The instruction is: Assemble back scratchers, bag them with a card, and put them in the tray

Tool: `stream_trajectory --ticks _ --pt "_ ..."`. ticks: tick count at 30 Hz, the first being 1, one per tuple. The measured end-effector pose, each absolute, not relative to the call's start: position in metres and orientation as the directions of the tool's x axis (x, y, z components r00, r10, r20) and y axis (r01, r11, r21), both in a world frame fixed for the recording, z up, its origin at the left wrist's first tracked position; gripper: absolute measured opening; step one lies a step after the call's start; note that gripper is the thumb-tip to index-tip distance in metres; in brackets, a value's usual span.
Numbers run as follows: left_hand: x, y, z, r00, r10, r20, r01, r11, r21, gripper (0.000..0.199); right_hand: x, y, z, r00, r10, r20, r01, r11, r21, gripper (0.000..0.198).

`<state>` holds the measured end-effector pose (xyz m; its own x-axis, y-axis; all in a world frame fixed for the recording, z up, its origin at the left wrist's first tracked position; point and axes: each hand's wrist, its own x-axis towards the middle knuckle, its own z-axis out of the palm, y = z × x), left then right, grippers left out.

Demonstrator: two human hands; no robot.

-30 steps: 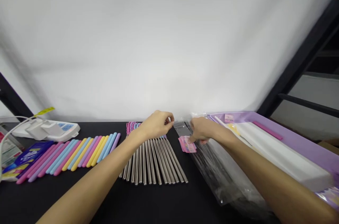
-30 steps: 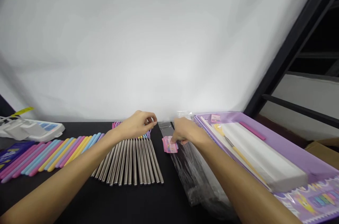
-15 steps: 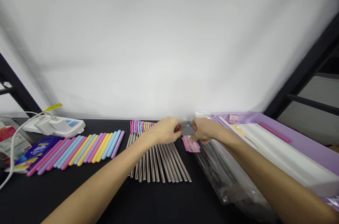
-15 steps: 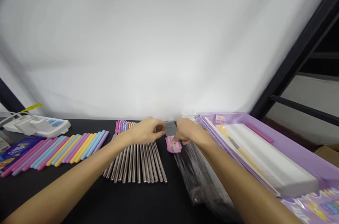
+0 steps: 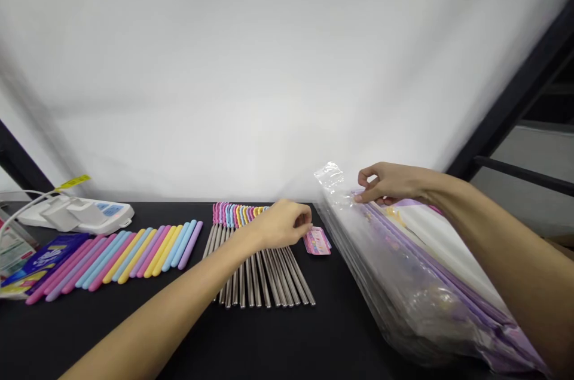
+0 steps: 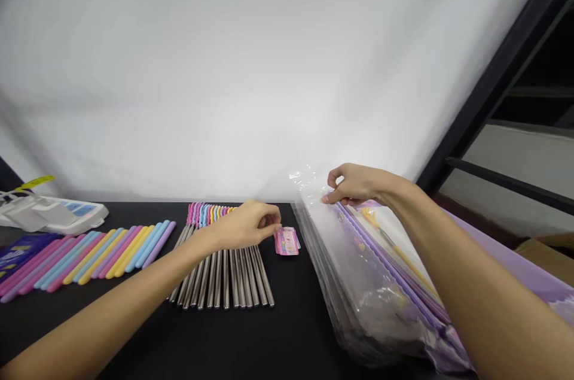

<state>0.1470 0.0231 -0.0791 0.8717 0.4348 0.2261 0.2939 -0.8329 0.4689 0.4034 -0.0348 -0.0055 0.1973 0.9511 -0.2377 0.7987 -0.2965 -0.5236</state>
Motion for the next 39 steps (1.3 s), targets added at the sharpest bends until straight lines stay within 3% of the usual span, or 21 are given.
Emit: stream_trajectory --ticks 2,5,8,13,16,18,20,24,30,39 --pt "0.151 0.018 -0.080 0.887 0.390 0.247 0.249 -0.854 0.456 0.014 0.417 -0.036 -0.013 0.212 0.940 -0.267 0.811 -0.322 -0.489 0.034" --pt "0.156 0.012 -0.082 0.896 0.343 0.282 0.209 -0.887 0.412 0.015 0.421 -0.042 -0.031 0.227 0.953 -0.202 0.910 -0.281 -0.304 0.030" --pt "0.160 0.007 -0.084 0.895 0.339 0.289 0.215 -0.898 0.385 0.015 0.415 -0.050 -0.046 0.213 0.970 -0.114 0.961 -0.229 -0.152 0.026" --pt "0.161 0.005 -0.081 0.897 0.350 0.269 0.237 -0.897 0.374 0.016 0.400 -0.052 -0.038 0.144 0.987 -0.067 0.989 -0.145 -0.004 0.022" --pt "0.154 0.012 -0.070 0.892 0.373 0.254 0.274 -0.895 0.352 0.017 0.379 -0.046 -0.015 0.136 0.991 -0.018 0.989 -0.137 -0.050 0.017" --pt "0.143 0.020 -0.059 0.884 0.407 0.228 0.320 -0.884 0.340 0.019 0.356 -0.041 0.000 0.099 0.995 -0.026 0.979 -0.102 -0.174 0.015" --pt "0.128 0.027 -0.048 0.867 0.456 0.201 0.379 -0.865 0.328 0.020 0.330 -0.035 0.010 0.044 0.997 -0.070 0.955 -0.063 -0.291 0.015" --pt "0.088 0.037 -0.034 0.830 0.544 0.120 0.495 -0.819 0.290 0.022 0.281 -0.019 0.010 -0.031 0.980 -0.195 0.919 -0.048 -0.390 0.015" --pt "0.036 0.045 -0.030 0.762 0.638 -0.111 0.646 -0.734 0.212 0.022 0.240 0.003 -0.025 0.076 0.882 -0.466 0.915 -0.247 -0.318 0.017" --pt "0.010 0.057 -0.028 0.559 0.783 -0.274 0.826 -0.556 0.095 0.023 0.239 0.017 -0.061 0.043 0.802 -0.596 0.882 -0.311 -0.354 0.032"
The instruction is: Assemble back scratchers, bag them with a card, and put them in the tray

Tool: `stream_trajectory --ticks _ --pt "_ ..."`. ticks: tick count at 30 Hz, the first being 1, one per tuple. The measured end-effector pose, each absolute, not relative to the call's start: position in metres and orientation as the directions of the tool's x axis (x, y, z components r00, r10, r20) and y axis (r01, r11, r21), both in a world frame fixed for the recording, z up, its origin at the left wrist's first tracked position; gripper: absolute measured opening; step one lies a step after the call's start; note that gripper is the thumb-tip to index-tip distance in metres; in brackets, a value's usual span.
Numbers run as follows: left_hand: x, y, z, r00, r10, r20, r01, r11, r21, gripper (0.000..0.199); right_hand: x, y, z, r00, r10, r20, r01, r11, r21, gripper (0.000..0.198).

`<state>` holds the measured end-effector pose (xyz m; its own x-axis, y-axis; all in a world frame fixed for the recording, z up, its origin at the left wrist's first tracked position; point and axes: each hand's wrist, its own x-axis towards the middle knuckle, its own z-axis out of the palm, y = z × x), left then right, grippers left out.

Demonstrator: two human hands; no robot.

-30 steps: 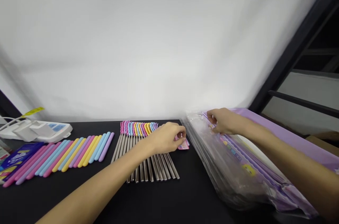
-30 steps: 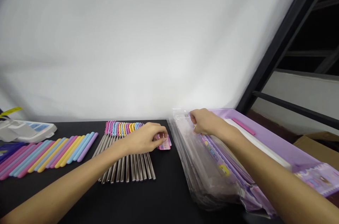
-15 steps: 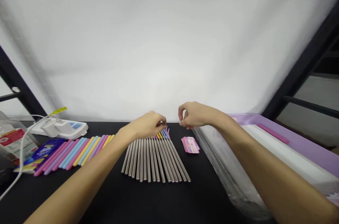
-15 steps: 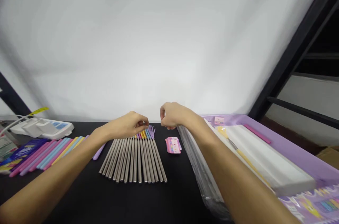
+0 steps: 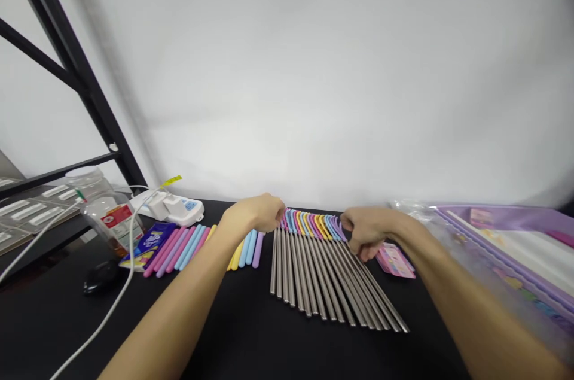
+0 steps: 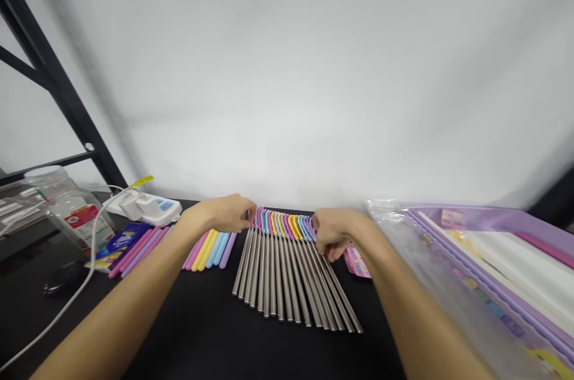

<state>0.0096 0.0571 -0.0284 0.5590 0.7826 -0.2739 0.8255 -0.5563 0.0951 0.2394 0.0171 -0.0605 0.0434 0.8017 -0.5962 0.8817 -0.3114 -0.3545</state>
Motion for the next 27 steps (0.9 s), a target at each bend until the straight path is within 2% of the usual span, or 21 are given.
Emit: stream_trajectory --ticks 4,7,9,14,17,20,21,23,25,27 --pt "0.003 0.062 -0.031 0.460 0.834 -0.304 0.881 -0.470 0.044 0.027 0.255 0.023 -0.069 0.031 0.820 -0.572 0.833 -0.338 -0.439 0.038" --pt "0.002 0.063 -0.034 0.409 0.845 -0.343 0.905 -0.423 0.037 0.032 0.262 0.023 -0.063 0.027 0.864 -0.503 0.813 -0.311 -0.492 0.042" --pt "0.002 0.063 -0.035 0.402 0.848 -0.346 0.909 -0.415 0.040 0.031 0.262 0.019 -0.055 -0.009 0.899 -0.438 0.774 -0.271 -0.572 0.042" --pt "0.007 0.060 -0.043 0.431 0.860 -0.273 0.898 -0.438 0.036 0.028 0.252 0.008 -0.038 -0.060 0.948 -0.312 0.524 -0.236 -0.819 0.038" --pt "0.012 0.058 -0.047 0.443 0.858 -0.260 0.894 -0.446 0.051 0.034 0.248 0.005 -0.037 -0.066 0.962 -0.263 0.384 -0.219 -0.897 0.036" --pt "0.012 0.060 -0.045 0.468 0.838 -0.281 0.882 -0.461 0.092 0.041 0.247 0.006 -0.039 -0.073 0.983 -0.167 0.265 -0.142 -0.954 0.022" --pt "0.010 0.062 -0.042 0.489 0.823 -0.289 0.872 -0.474 0.124 0.045 0.246 0.007 -0.040 -0.065 0.991 -0.120 0.206 -0.104 -0.973 0.019" --pt "0.003 0.064 -0.033 0.587 0.751 -0.304 0.809 -0.525 0.265 0.050 0.246 0.009 -0.040 -0.033 0.999 -0.027 0.064 -0.025 -0.998 0.015" --pt "-0.006 0.066 -0.023 0.719 0.622 -0.311 0.686 -0.562 0.462 0.044 0.246 0.011 -0.041 0.007 0.999 0.042 -0.052 0.043 -0.998 0.014" --pt "-0.013 0.065 -0.016 0.808 0.506 -0.301 0.572 -0.554 0.604 0.032 0.245 0.011 -0.041 0.019 0.996 0.090 -0.102 0.091 -0.991 0.014"
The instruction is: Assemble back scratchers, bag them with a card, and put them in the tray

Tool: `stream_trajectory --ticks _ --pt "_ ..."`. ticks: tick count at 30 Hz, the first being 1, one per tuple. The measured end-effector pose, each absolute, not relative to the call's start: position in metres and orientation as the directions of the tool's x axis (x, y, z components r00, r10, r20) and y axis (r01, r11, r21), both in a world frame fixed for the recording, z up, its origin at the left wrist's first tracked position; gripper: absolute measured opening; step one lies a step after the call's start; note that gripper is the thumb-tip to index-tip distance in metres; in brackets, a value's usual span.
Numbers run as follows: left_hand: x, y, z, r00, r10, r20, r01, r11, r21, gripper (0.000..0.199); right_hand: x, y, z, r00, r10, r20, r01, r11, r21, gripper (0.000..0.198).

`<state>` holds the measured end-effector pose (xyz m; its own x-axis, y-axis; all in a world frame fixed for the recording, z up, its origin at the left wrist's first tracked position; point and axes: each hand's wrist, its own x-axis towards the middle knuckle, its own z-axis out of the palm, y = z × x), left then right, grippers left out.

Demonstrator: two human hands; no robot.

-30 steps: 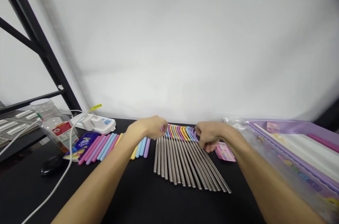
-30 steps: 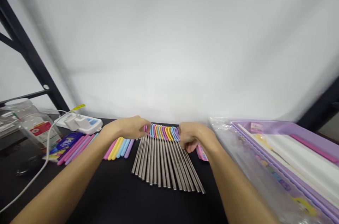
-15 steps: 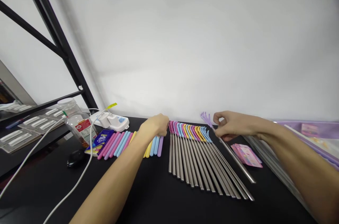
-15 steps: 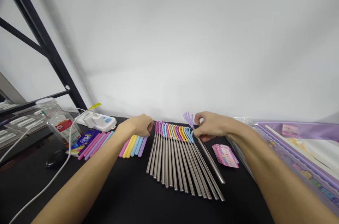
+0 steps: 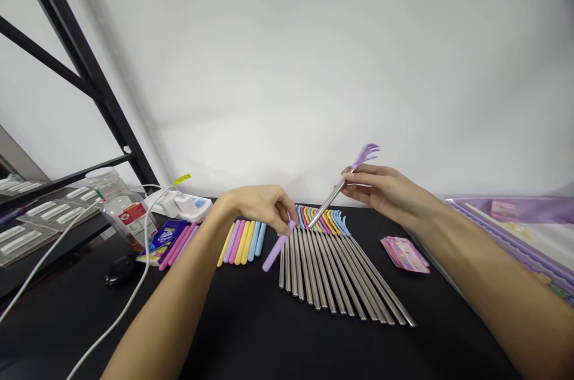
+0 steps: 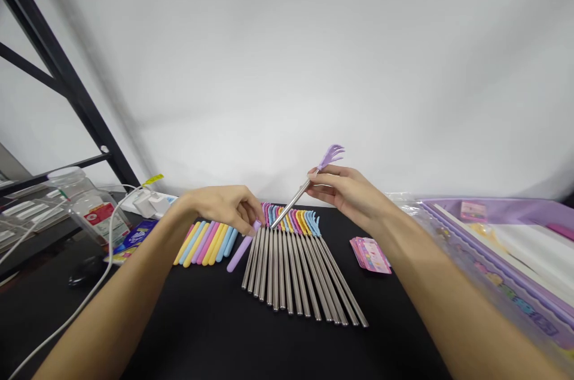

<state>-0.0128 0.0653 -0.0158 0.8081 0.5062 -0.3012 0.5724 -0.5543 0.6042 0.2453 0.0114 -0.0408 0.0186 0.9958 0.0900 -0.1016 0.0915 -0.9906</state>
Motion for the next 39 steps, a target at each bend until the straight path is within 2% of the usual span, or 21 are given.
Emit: stream_trajectory --ticks 5,12,20,27,31,35,39 --pt "-0.014 0.061 -0.013 0.872 0.423 -0.247 0.464 -0.553 0.692 0.019 0.239 0.008 -0.041 0.040 0.989 0.145 -0.151 0.150 -0.977 0.018" --pt "-0.013 0.062 -0.015 0.886 0.399 -0.236 0.445 -0.589 0.674 0.025 0.238 0.006 -0.041 -0.041 0.992 0.117 -0.149 0.110 -0.983 0.025" --pt "-0.011 0.065 -0.018 0.892 0.377 -0.251 0.439 -0.583 0.683 0.029 0.244 0.003 -0.035 -0.024 0.986 0.165 -0.118 0.161 -0.980 0.026" --pt "-0.004 0.057 -0.015 0.891 0.401 -0.211 0.435 -0.626 0.647 0.033 0.235 0.007 -0.048 -0.039 0.996 0.077 -0.171 0.069 -0.983 0.025" --pt "0.002 0.056 -0.016 0.877 0.460 -0.139 0.452 -0.691 0.564 0.029 0.223 0.006 -0.056 -0.116 0.993 0.025 -0.128 0.010 -0.992 0.023" --pt "-0.001 0.060 -0.017 0.863 0.503 -0.059 0.449 -0.707 0.546 0.029 0.227 0.006 -0.056 -0.082 0.995 -0.058 -0.081 -0.065 -0.995 0.023" --pt "-0.009 0.064 -0.015 0.833 0.540 -0.117 0.503 -0.653 0.567 0.034 0.245 0.007 -0.049 -0.038 0.997 -0.066 -0.018 -0.066 -0.998 0.029"
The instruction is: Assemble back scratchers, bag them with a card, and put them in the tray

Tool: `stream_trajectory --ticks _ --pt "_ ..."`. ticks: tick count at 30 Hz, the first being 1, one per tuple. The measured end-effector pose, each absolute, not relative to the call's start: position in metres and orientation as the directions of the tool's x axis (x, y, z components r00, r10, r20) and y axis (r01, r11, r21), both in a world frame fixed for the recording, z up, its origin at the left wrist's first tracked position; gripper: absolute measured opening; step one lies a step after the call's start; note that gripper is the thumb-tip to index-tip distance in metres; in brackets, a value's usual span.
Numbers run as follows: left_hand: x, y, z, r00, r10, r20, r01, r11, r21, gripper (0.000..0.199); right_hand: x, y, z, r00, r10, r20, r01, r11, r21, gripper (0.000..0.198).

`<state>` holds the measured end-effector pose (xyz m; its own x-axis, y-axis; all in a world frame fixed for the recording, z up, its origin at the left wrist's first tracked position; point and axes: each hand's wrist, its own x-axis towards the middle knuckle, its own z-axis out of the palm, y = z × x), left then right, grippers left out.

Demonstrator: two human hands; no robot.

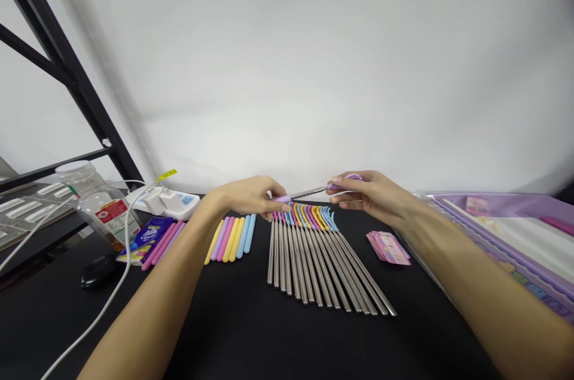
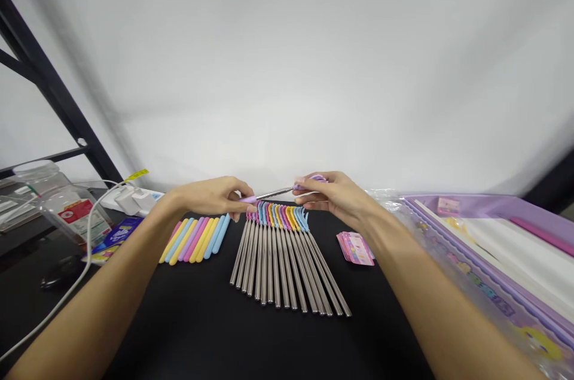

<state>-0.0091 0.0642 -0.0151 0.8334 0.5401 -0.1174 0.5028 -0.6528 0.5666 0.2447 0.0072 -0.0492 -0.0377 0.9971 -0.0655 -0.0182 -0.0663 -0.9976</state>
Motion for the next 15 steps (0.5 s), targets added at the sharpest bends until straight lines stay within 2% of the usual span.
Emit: stream_trajectory --ticks 3,7,12,15 --pt "-0.012 0.065 -0.016 0.808 0.573 -0.134 0.547 -0.647 0.531 0.036 0.253 0.005 -0.042 -0.086 0.996 -0.019 0.163 -0.005 -0.987 0.032" --pt "-0.006 0.063 -0.019 0.839 0.534 -0.109 0.500 -0.675 0.542 0.036 0.251 0.001 -0.041 -0.185 0.982 0.037 0.405 0.111 -0.908 0.037" --pt "0.008 0.058 -0.024 0.874 0.484 0.026 0.423 -0.787 0.450 0.031 0.242 0.004 -0.050 -0.375 0.927 0.016 0.385 0.171 -0.907 0.040" --pt "0.015 0.055 -0.026 0.880 0.457 0.132 0.382 -0.845 0.375 0.032 0.241 0.005 -0.051 -0.408 0.912 0.035 0.411 0.218 -0.885 0.040"
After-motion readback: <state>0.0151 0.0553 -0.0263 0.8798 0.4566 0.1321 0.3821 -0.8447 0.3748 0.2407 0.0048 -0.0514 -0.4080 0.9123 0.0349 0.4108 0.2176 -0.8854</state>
